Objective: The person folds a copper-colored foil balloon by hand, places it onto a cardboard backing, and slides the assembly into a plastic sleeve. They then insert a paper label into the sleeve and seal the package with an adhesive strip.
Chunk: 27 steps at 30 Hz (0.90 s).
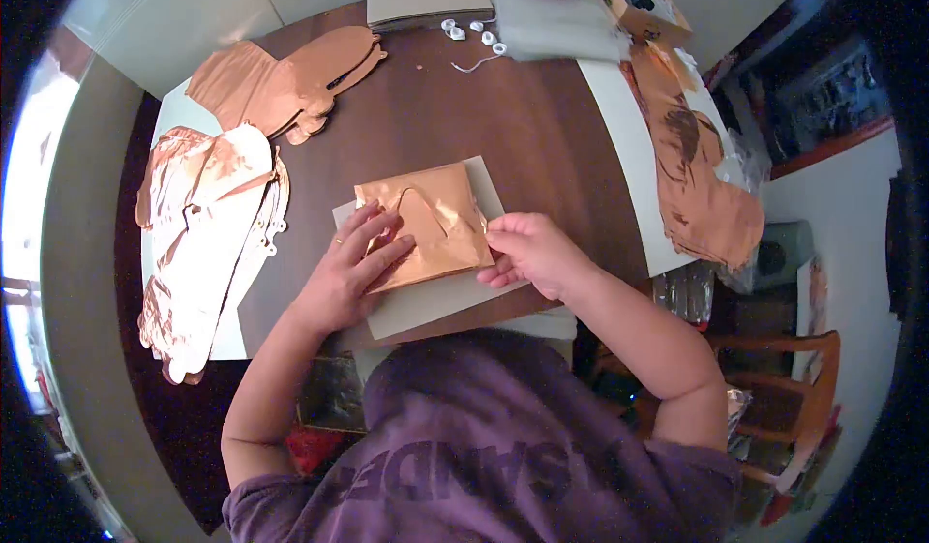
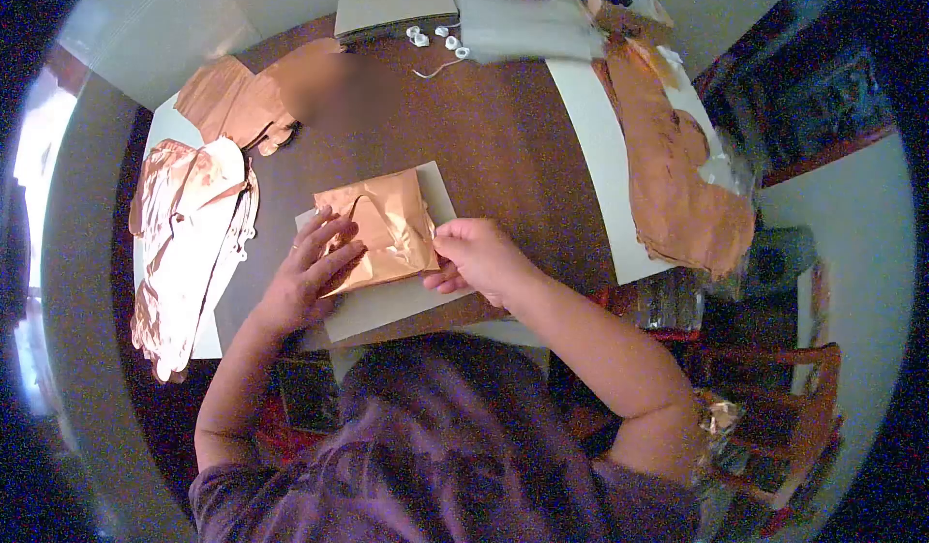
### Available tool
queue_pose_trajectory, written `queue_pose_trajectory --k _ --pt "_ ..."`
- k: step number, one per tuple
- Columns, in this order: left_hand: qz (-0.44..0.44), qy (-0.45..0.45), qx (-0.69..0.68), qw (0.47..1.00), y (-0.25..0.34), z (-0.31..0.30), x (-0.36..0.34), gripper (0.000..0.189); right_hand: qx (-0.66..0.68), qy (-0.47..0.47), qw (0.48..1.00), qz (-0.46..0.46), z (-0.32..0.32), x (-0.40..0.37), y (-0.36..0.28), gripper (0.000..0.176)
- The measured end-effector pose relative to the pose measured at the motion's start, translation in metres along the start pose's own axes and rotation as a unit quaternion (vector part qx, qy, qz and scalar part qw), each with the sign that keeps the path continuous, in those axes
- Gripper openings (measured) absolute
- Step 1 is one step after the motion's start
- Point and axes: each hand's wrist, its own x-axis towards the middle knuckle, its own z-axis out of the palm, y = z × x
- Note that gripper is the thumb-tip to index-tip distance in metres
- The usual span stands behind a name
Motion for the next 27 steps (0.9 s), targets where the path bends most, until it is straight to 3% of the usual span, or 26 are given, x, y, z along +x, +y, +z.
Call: queue_pose_trajectory --k 3,6,9,11,13,17,21,27 --pt "-0.019 0.046 0.008 0.999 0.003 -0.007 -0.003 0.068 -0.037 0.007 0.999 0.01 0.003 0.002 -0.005 0.023" --pt "-0.112 0.069 -0.021 0.991 0.015 -0.013 -0.01 0.075 -0.02 0.0 1.0 0.018 0.002 0.003 -0.006 0.023" --pt "-0.191 0.16 -0.086 0.965 0.016 -0.005 -0.024 0.072 -0.018 -0.001 0.999 0.037 0.001 0.003 -0.009 0.022" --pt "-0.297 0.165 -0.2 0.919 0.028 -0.009 -0.027 0.062 -0.021 -0.007 0.999 0.042 0.0 0.004 -0.008 0.02" --pt "-0.378 0.171 -0.35 0.84 0.034 -0.013 -0.027 0.057 -0.031 -0.01 0.998 0.046 0.001 0.006 -0.01 0.02" --pt "-0.407 0.177 -0.383 0.81 0.028 -0.014 -0.028 0.06 -0.055 -0.003 0.997 0.056 0.006 0.006 -0.014 0.021" --pt "-0.396 0.24 -0.459 0.758 0.027 -0.003 -0.028 0.061 -0.066 -0.003 0.996 0.054 0.007 0.007 -0.013 0.021" --pt "-0.438 0.189 -0.43 0.767 0.029 -0.005 -0.021 0.065 -0.097 0.0 0.995 0.029 0.004 0.009 -0.012 0.021"
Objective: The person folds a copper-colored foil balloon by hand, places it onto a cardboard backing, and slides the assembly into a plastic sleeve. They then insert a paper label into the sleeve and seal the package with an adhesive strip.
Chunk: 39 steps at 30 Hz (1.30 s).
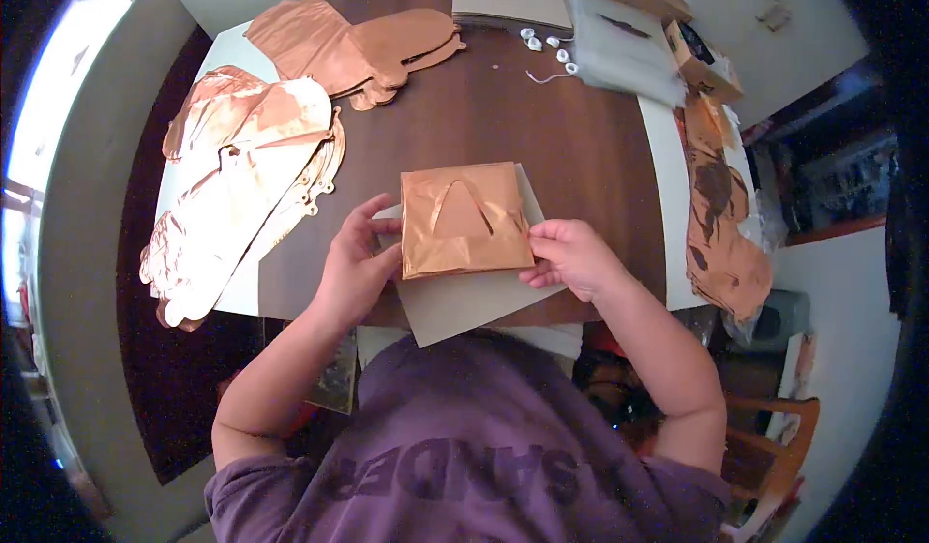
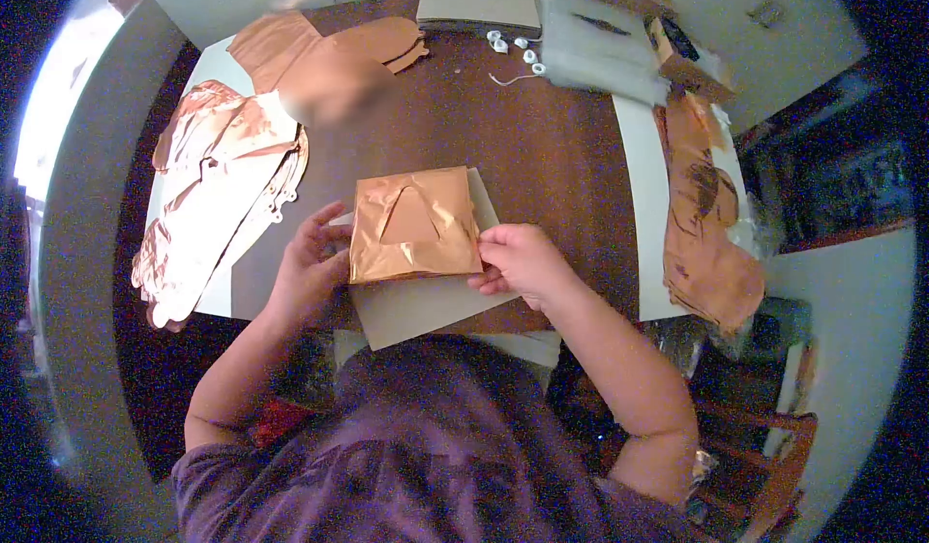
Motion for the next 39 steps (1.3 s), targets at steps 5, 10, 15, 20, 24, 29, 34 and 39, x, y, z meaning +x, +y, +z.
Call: queue_pose_trajectory --k 5,10,15,20,24,29,34,39 --pt "0.003 0.01 -0.007 1.0 0.001 0.006 0.001 0.069 0.003 0.053 0.997 -0.057 0.005 -0.003 -0.001 0.022" --pt "-0.004 0.01 0.01 1.0 -0.001 0.007 0.0 0.078 0.045 0.06 0.995 -0.069 0.004 -0.009 -0.001 0.024" --pt "0.004 0.003 -0.006 1.0 -0.006 0.006 0.001 0.077 0.056 0.041 0.996 -0.063 0.003 -0.006 0.005 0.022" --pt "0.004 0.009 -0.014 1.0 0.001 0.009 0.003 0.075 0.029 0.029 0.996 -0.074 0.002 -0.002 0.005 0.019" --pt "0.0 0.01 -0.004 1.0 0.002 0.008 0.007 0.074 0.012 0.016 0.998 -0.065 0.001 -0.004 0.002 0.019" --pt "-0.011 0.008 0.023 1.0 0.004 0.011 0.008 0.075 0.01 0.018 0.998 -0.057 -0.001 -0.004 0.0 0.017" --pt "0.006 0.009 0.018 1.0 0.002 0.014 0.006 0.079 0.028 0.036 0.997 -0.063 0.0 -0.004 0.0 0.015" --pt "0.01 0.014 0.059 0.998 0.004 0.017 0.003 0.079 0.043 0.057 0.993 -0.095 0.001 0.0 0.005 0.013"
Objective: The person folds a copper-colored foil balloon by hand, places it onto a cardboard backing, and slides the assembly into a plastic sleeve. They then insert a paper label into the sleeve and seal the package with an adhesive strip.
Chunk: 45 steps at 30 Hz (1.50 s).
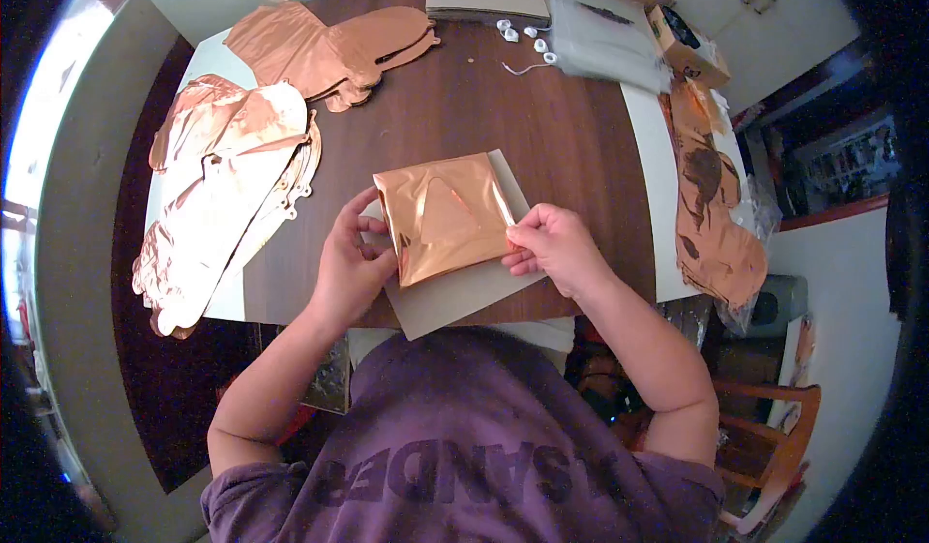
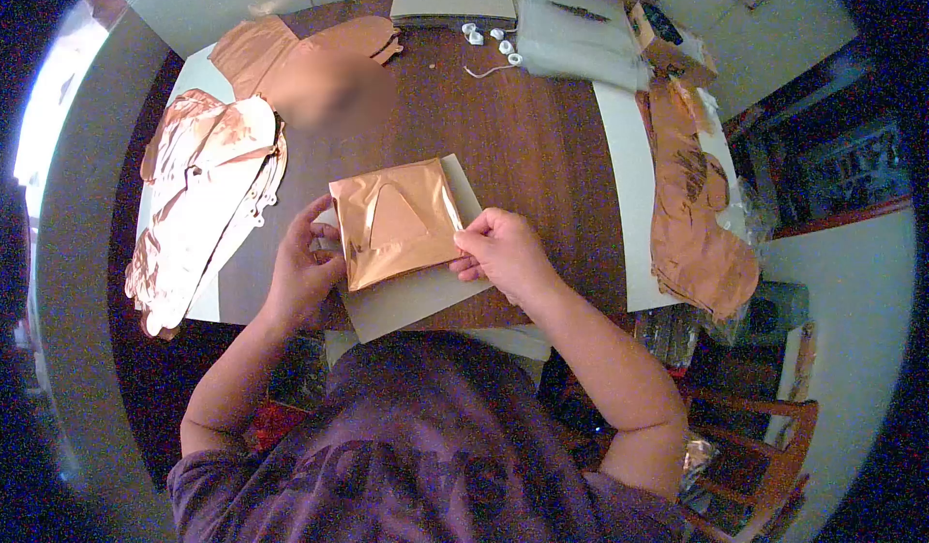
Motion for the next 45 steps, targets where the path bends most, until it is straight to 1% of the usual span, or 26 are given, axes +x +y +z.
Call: queue_pose_trajectory --k 6,9,12,15,18,21,24,27,30,33,36,39,42,45 --pt "0.005 -0.002 -0.042 0.999 -0.003 0.003 -0.003 0.078 -0.014 0.018 0.999 -0.041 0.001 0.001 0.001 0.013" --pt "0.012 -0.011 -0.043 0.999 -0.005 0.002 -0.001 0.078 -0.024 0.024 0.998 -0.054 0.002 0.002 0.0 0.014" --pt "0.01 -0.007 -0.029 0.999 -0.006 0.002 -0.001 0.073 -0.035 0.02 0.997 -0.062 0.003 0.003 0.0 0.013" --pt "-0.013 0.003 -0.189 0.982 -0.01 0.003 0.0 0.067 -0.055 0.014 0.995 -0.076 0.005 0.006 0.002 0.012" --pt "0.006 0.01 -0.12 0.993 -0.005 0.002 -0.003 0.065 -0.068 0.016 0.996 -0.061 0.008 0.004 -0.004 0.011" --pt "-0.079 0.032 -0.192 0.978 0.01 0.0 -0.003 0.068 -0.103 0.022 0.992 -0.066 0.008 0.005 -0.006 0.011" --pt "0.002 0.031 -0.091 0.995 -0.009 0.001 0.002 0.074 -0.125 0.021 0.989 -0.075 0.007 0.006 -0.005 0.01" --pt "0.031 0.005 -0.049 0.998 -0.018 -0.003 0.004 0.081 -0.142 0.034 0.985 -0.088 0.009 0.004 -0.009 0.011" --pt "0.011 -0.006 -0.016 1.0 -0.005 -0.002 -0.001 0.085 -0.215 0.053 0.966 -0.132 0.006 0.006 -0.006 0.011" --pt "0.02 -0.005 0.029 0.999 -0.004 -0.002 -0.002 0.087 -0.287 0.086 0.937 -0.18 0.01 0.003 -0.006 0.011" --pt "0.071 -0.006 0.119 0.99 -0.011 -0.003 0.0 0.089 -0.299 0.101 0.927 -0.201 0.013 0.004 -0.002 0.01" --pt "0.119 0.007 0.236 0.964 0.002 -0.001 -0.003 0.09 -0.329 0.112 0.902 -0.254 0.015 0.004 0.0 0.012" --pt "0.169 0.025 0.257 0.951 0.001 0.003 -0.006 0.093 -0.35 0.117 0.887 -0.277 0.017 0.002 0.002 0.012" --pt "0.104 0.015 0.284 0.953 0.01 0.006 -0.01 0.093 -0.366 0.112 0.876 -0.294 0.017 0.005 0.005 0.012"
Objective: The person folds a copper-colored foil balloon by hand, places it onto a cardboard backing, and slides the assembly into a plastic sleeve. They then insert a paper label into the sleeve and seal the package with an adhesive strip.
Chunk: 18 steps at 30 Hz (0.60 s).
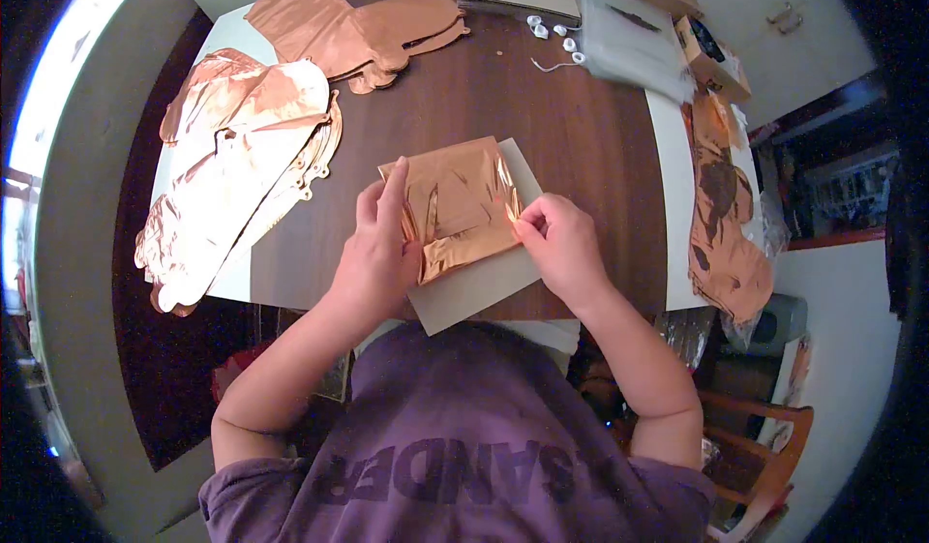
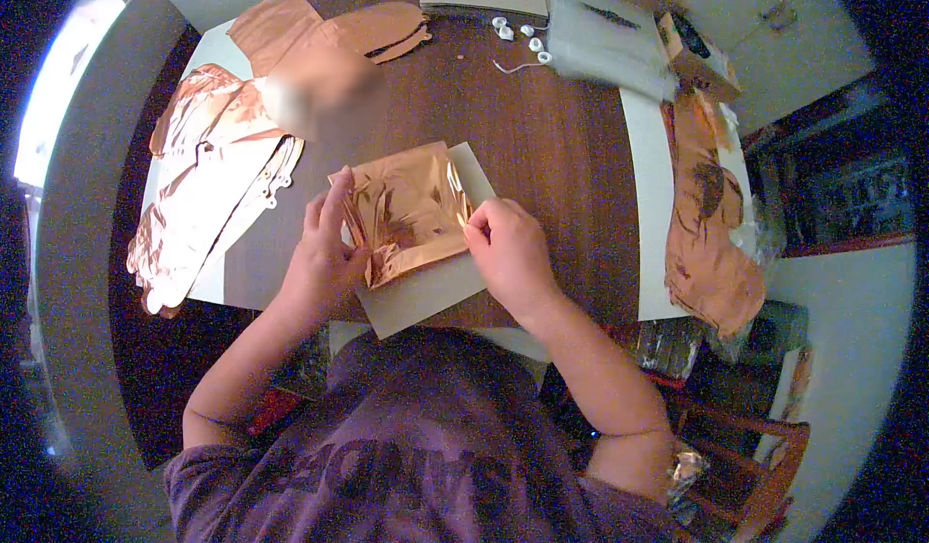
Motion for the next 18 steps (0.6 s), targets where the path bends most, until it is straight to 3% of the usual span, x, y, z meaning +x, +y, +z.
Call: queue_pose_trajectory --k 6,9,12,13,18 --pt "0.045 0.076 0.085 0.992 -0.01 0.007 -0.006 0.087 -0.011 0.002 1.0 0.0 0.002 -0.001 0.001 0.012" --pt "0.123 0.144 0.22 0.957 -0.009 0.005 -0.01 0.071 -0.037 0.002 0.999 -0.004 0.003 -0.003 0.001 0.012" --pt "0.361 0.121 0.252 0.89 -0.016 0.005 -0.005 0.054 -0.032 0.024 0.999 -0.024 0.009 -0.005 0.003 0.015" --pt "0.405 0.053 0.296 0.864 -0.018 0.004 -0.006 0.046 -0.04 0.032 0.998 -0.026 0.01 -0.006 0.002 0.015" --pt "0.423 -0.082 0.291 0.854 -0.025 0.004 -0.005 0.048 -0.111 0.053 0.991 -0.048 0.011 -0.009 -0.001 0.013"
